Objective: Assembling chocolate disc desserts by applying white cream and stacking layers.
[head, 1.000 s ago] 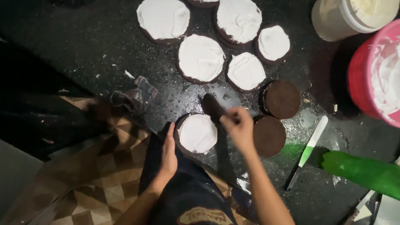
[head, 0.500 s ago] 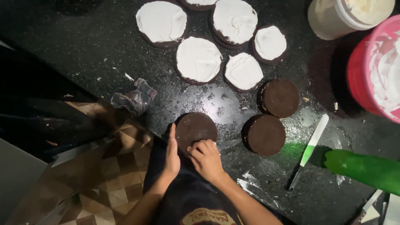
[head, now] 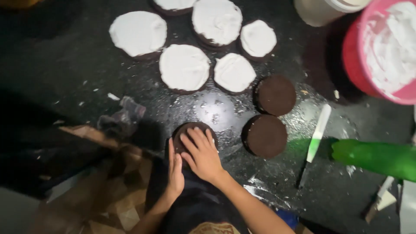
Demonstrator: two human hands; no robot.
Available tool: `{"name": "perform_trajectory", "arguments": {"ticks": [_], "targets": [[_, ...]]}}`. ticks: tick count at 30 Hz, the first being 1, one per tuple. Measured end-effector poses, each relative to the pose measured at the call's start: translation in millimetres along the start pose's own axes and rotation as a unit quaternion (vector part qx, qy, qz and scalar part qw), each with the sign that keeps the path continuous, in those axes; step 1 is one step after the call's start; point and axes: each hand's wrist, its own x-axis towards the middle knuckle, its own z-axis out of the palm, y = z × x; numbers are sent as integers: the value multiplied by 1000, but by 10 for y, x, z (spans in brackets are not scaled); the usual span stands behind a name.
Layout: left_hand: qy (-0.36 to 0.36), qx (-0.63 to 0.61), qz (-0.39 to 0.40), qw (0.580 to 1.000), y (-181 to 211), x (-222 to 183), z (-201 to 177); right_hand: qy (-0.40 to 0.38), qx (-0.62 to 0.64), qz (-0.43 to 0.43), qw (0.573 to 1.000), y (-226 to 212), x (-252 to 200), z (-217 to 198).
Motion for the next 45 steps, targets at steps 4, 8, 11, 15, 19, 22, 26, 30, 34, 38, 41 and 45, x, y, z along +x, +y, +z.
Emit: {"name": "perform_trajectory", "arguments": {"ticks": [4, 8, 11, 15, 19, 22, 26, 30, 34, 38, 41, 45], "targets": [[-90, 38, 2, 995, 15, 547, 345, -27, -77, 148, 986, 365, -13, -41], [-190, 110, -4, 976, -69, 1058, 738, 15, -111, 239, 964, 660, -192, -168], [-230, 121, -23, 965, -21, 1256, 736, 26, -124, 250, 960, 708, -146, -240], [-273, 119, -52, 953, 184, 1339, 640, 24, -131, 286, 949, 695, -27, -211], [-320, 153, -37, 934, 246, 1315, 559, 14, -171, 297, 939, 643, 67, -126], [-350, 175, -19, 920, 227, 1386, 578, 11, -181, 312, 933, 677, 85, -77], [-379, 211, -18, 901, 162, 1262, 531, 3, -166, 319, 933, 623, 60, -132], [-389, 198, -26, 899, 230, 1336, 509, -23, -163, 323, 932, 673, 8, -95], [-402, 182, -60, 896, 437, 1589, 528, 0, -123, 329, 936, 707, 175, -203], [-345, 201, -31, 916, 850, 1985, 764, 139, -10, 328, 934, 1025, 690, -623], [-318, 197, 0, 927, 1121, 2678, 1224, 294, 110, 370, 874, 1906, 1254, -919], [-266, 158, -114, 944, 1021, 3375, 1885, 320, 244, 490, 773, 3201, 1606, -1108]]}}
